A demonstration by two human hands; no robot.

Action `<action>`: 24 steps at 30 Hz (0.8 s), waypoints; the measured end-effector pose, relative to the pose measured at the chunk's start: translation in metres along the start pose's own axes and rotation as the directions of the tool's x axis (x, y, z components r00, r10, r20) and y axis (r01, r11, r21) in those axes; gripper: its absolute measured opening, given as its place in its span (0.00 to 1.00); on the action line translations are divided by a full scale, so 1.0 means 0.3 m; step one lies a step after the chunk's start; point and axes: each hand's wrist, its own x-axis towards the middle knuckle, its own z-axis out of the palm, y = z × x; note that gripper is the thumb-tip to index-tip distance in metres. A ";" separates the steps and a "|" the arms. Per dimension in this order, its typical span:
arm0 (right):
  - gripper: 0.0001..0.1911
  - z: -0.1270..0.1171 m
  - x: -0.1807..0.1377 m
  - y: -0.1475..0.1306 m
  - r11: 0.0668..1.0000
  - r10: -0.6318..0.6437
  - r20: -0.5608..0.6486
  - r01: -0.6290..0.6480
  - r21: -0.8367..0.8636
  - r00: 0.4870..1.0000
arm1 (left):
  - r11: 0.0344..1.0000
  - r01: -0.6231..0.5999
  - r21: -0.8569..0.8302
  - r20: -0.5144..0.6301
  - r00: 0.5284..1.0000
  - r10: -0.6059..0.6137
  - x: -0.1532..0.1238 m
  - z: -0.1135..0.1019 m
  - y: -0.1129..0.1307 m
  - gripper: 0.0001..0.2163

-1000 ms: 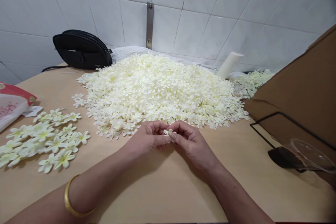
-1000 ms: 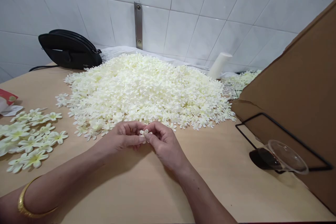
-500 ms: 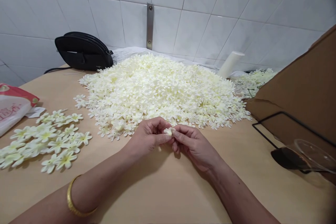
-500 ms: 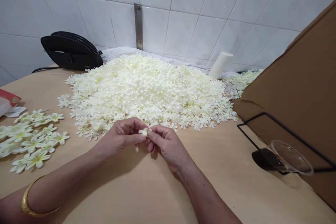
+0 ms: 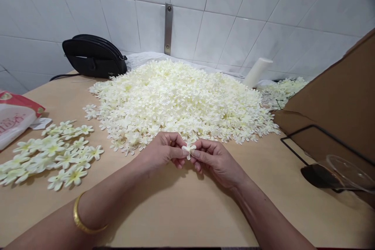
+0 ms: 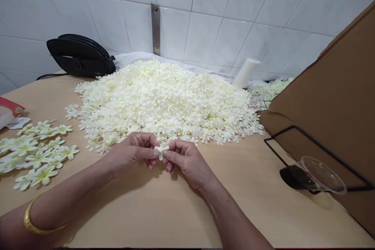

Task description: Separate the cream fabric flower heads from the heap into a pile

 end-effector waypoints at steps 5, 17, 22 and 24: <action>0.06 0.044 -0.005 0.019 0.854 -0.219 -0.118 0.131 -0.504 0.969 | 0.920 -0.117 0.375 -0.176 0.965 0.195 -0.006 0.025 -0.043 0.04; 0.08 0.049 0.011 0.042 0.323 -0.737 -0.061 0.272 -0.906 0.673 | 0.953 -0.219 0.207 -0.276 0.922 0.272 -0.013 0.069 -0.023 0.10; 0.07 0.057 -0.004 0.011 0.539 -0.624 -0.020 0.412 -0.735 0.781 | 0.959 -0.234 0.161 -0.267 0.925 0.271 -0.005 0.001 -0.003 0.14; 0.07 0.057 -0.007 0.004 0.633 -0.574 -0.038 0.413 -0.655 0.818 | 0.988 -0.150 0.040 -0.140 0.978 0.154 -0.002 -0.006 -0.008 0.13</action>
